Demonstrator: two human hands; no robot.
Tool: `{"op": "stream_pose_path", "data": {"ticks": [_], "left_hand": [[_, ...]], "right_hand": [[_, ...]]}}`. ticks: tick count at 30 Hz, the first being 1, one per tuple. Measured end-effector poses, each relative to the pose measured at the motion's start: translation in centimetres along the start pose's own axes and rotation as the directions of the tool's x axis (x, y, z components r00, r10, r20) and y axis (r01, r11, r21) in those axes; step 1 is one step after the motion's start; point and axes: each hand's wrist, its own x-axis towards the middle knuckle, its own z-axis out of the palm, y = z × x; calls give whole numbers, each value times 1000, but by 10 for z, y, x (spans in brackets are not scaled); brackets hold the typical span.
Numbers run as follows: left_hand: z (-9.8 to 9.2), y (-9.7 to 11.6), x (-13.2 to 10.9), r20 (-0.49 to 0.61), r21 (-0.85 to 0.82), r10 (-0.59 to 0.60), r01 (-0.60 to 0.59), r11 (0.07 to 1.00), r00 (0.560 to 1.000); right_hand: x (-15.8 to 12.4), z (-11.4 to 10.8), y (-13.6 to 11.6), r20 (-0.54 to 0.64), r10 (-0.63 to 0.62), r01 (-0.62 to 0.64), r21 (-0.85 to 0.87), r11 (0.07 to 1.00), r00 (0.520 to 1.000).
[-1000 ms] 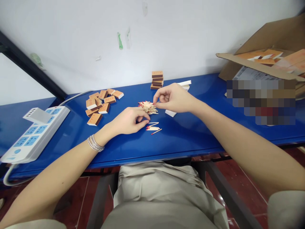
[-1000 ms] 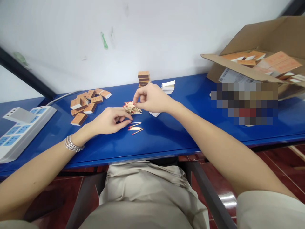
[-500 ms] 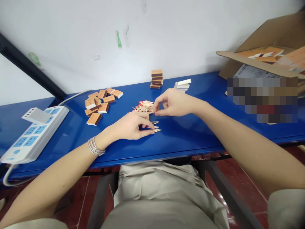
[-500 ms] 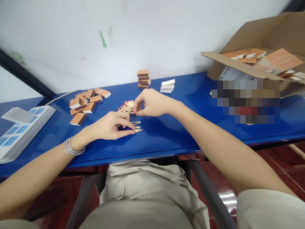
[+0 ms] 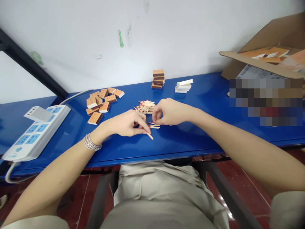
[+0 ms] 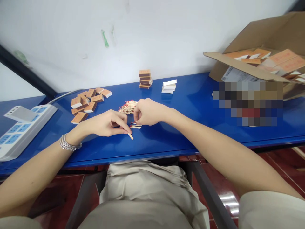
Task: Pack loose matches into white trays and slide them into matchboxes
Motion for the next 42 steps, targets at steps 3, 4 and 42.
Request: {"op": "stream_pose_path", "data": {"ticks": [3,4,42], "left_hand": [[-3,-4,-1,10,-29,-12,12,999,1000],[-4,-5,-1,11,-35,-18,18,999,1000],[-5,-9,-1,-82,24,-104,106,994,991]], "right_hand": [[-4,-4,-6,114,68,-73,38,997,991],[-6,-5,-7,143,75,-83,50,995,987],[-2,-12,1,44,81,-85,90,992,996]]}}
